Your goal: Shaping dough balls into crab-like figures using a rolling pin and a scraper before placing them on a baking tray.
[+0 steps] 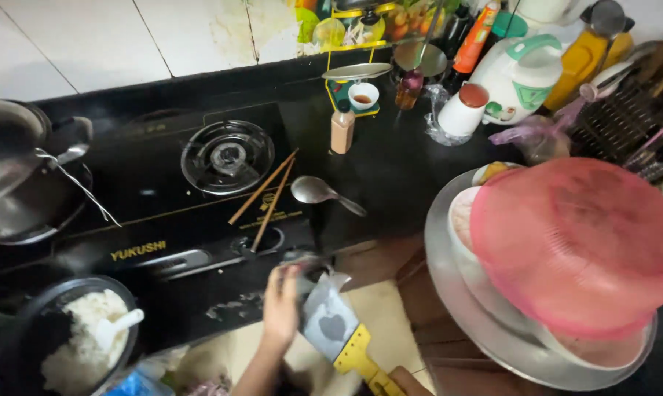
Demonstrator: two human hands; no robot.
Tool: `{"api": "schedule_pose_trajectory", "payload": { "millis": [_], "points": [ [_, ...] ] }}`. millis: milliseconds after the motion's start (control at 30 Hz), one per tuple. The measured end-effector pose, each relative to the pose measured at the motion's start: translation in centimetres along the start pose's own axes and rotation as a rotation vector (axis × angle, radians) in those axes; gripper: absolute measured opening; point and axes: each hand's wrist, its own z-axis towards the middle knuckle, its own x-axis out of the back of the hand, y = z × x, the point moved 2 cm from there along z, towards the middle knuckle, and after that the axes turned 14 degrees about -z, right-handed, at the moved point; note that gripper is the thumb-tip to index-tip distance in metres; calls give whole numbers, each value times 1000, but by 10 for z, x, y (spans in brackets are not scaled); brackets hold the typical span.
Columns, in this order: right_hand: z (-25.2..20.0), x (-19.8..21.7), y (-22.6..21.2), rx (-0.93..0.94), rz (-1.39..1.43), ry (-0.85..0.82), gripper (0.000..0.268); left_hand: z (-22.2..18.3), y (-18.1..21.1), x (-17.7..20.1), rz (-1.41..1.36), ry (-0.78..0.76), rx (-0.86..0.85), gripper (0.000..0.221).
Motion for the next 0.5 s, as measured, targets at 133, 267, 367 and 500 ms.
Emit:
{"api": "schedule_pose_trajectory", "payload": {
  "millis": [133,267,367,500],
  "points": [
    [27,38,47,127,138,148,41,-56,68,-27,-683,-7,501,60],
    [-1,75,20,69,351,91,54,-91,36,-23,-842,21,591,58],
    [68,37,72,373,182,-47,59,-111,22,-6,-965,12,662,57],
    [36,25,69,90,197,-18,54,-125,38,28,-674,55,587,21]
  ]
}}
